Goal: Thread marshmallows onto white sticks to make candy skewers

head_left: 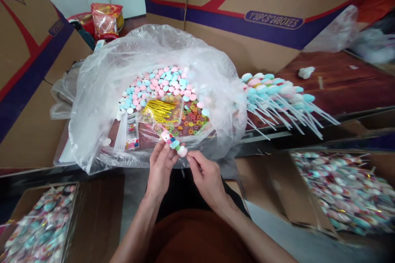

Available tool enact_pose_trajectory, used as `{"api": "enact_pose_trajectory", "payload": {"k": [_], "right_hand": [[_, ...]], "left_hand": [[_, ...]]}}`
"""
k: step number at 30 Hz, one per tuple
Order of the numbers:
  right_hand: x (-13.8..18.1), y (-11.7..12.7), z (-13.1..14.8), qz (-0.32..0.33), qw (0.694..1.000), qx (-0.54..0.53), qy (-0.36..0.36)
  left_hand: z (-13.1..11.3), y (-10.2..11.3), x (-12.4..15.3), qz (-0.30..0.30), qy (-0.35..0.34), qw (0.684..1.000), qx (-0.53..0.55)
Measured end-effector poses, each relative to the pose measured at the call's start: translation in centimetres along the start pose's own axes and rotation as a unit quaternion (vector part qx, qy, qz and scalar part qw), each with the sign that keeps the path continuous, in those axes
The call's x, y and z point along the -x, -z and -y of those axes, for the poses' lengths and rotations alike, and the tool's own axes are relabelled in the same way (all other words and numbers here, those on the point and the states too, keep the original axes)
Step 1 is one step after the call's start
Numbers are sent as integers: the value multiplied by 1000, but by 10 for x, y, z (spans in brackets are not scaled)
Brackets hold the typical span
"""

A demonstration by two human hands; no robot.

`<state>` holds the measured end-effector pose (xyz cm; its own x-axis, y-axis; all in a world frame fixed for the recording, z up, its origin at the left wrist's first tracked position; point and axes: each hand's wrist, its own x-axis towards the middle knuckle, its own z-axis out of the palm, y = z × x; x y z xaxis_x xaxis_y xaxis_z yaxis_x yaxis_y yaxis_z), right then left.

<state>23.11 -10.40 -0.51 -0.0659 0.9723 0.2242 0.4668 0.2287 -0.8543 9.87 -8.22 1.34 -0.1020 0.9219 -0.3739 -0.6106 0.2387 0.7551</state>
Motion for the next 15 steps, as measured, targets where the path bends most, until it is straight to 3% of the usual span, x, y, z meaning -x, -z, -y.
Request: {"api": "enact_pose_trajectory", "payload": {"k": [4, 8, 12, 15], "right_hand": [[2, -3, -2, -36, 996, 48, 73], [4, -10, -3, -57, 986, 107, 115], [4, -18, 0, -57, 982, 137, 118], [2, -21, 5, -36, 995, 53, 74]], "left_hand": [[-14, 0, -10, -27, 58, 997, -33], [-9, -4, -13, -34, 21, 997, -59], [7, -6, -8, -29, -13, 998, -47], [9, -4, -6, -19, -17, 998, -56]]}}
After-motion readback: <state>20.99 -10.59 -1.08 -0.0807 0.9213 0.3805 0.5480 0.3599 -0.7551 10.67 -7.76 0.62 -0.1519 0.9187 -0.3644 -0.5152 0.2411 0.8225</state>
